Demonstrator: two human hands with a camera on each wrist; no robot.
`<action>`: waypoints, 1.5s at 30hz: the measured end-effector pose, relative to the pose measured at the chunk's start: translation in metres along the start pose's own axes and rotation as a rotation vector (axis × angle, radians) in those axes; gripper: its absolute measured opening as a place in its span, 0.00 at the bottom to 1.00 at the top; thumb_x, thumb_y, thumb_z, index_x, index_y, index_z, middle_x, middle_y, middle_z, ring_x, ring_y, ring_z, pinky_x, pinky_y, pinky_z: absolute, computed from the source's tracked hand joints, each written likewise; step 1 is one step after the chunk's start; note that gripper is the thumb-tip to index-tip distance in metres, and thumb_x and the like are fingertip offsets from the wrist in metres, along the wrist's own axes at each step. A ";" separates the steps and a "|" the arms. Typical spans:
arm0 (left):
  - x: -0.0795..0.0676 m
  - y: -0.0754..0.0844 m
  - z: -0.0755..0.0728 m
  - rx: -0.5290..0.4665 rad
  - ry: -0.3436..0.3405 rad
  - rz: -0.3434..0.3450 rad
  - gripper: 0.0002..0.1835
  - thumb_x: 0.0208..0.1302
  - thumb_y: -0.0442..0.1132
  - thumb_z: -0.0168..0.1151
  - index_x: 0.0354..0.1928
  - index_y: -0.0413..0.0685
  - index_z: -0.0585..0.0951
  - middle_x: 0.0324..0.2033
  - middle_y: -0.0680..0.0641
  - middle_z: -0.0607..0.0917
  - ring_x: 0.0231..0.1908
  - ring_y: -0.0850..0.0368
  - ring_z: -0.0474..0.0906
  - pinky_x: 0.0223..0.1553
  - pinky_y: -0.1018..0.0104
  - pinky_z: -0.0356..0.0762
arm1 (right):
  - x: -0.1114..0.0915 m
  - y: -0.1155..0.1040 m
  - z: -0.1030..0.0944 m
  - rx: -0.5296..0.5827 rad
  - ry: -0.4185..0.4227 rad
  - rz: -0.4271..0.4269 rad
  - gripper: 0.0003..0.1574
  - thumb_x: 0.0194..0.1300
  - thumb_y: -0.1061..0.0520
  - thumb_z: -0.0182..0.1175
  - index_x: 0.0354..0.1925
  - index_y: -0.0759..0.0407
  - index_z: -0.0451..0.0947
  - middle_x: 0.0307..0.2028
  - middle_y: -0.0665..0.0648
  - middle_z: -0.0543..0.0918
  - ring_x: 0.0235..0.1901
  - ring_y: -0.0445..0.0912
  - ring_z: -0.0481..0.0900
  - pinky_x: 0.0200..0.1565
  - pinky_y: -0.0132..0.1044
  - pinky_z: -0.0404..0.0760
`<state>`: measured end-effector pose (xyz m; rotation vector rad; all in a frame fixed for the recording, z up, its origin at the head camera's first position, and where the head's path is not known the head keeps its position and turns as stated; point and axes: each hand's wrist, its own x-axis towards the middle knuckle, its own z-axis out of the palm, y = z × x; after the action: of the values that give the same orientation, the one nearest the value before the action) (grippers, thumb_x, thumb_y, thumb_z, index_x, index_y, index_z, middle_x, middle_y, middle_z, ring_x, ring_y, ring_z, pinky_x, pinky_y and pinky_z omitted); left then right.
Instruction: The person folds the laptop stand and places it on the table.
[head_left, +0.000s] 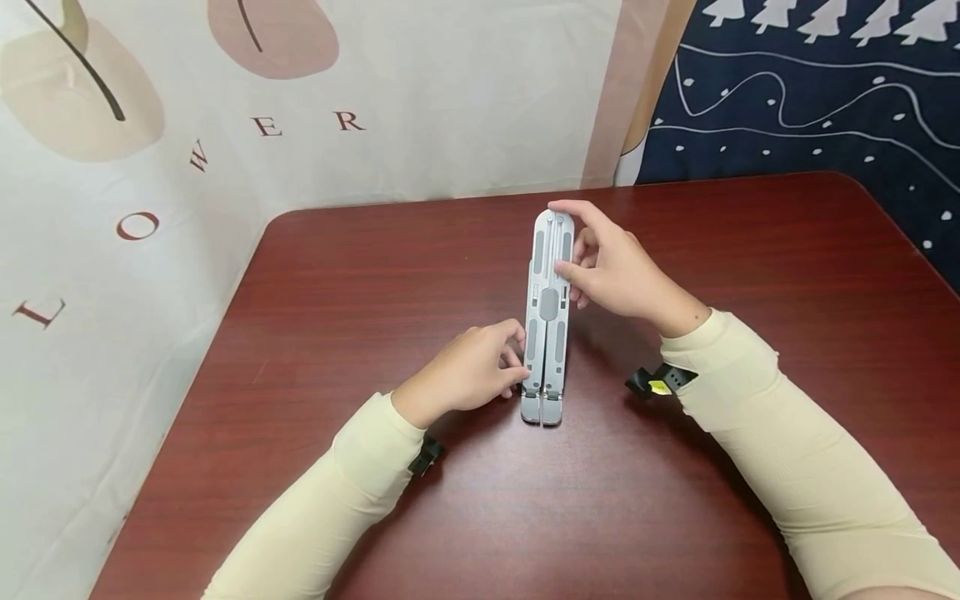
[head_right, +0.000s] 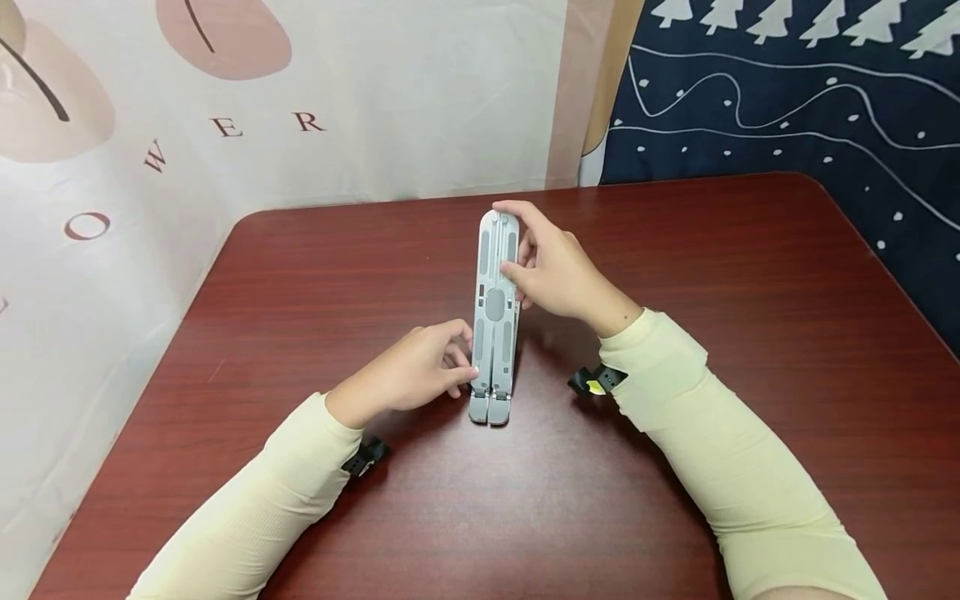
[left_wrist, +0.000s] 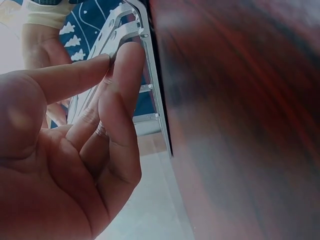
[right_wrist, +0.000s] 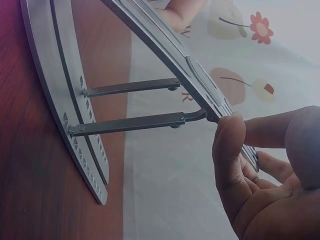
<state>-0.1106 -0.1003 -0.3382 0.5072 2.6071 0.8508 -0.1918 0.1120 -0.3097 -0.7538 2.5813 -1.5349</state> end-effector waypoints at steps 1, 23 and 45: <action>0.000 0.000 0.000 0.000 0.001 -0.001 0.13 0.65 0.39 0.67 0.47 0.48 0.75 0.28 0.55 0.89 0.21 0.66 0.83 0.45 0.61 0.78 | 0.000 0.000 0.000 0.008 0.001 0.002 0.45 0.62 0.70 0.63 0.72 0.47 0.61 0.29 0.63 0.74 0.16 0.49 0.79 0.21 0.41 0.82; -0.002 -0.005 -0.005 0.092 0.037 -0.022 0.14 0.66 0.41 0.67 0.50 0.52 0.75 0.30 0.60 0.88 0.22 0.72 0.81 0.43 0.58 0.77 | -0.004 -0.001 0.004 0.156 0.049 0.042 0.43 0.63 0.73 0.61 0.70 0.55 0.58 0.27 0.63 0.71 0.15 0.51 0.77 0.21 0.39 0.81; -0.002 -0.006 -0.012 0.218 0.107 -0.097 0.20 0.63 0.59 0.66 0.50 0.58 0.77 0.32 0.62 0.87 0.31 0.62 0.82 0.36 0.57 0.76 | -0.006 0.001 0.016 0.237 0.156 0.081 0.43 0.65 0.71 0.60 0.71 0.51 0.56 0.26 0.60 0.72 0.15 0.49 0.78 0.23 0.39 0.82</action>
<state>-0.1151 -0.1113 -0.3324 0.3972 2.8145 0.5816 -0.1822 0.1017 -0.3196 -0.5195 2.4328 -1.8976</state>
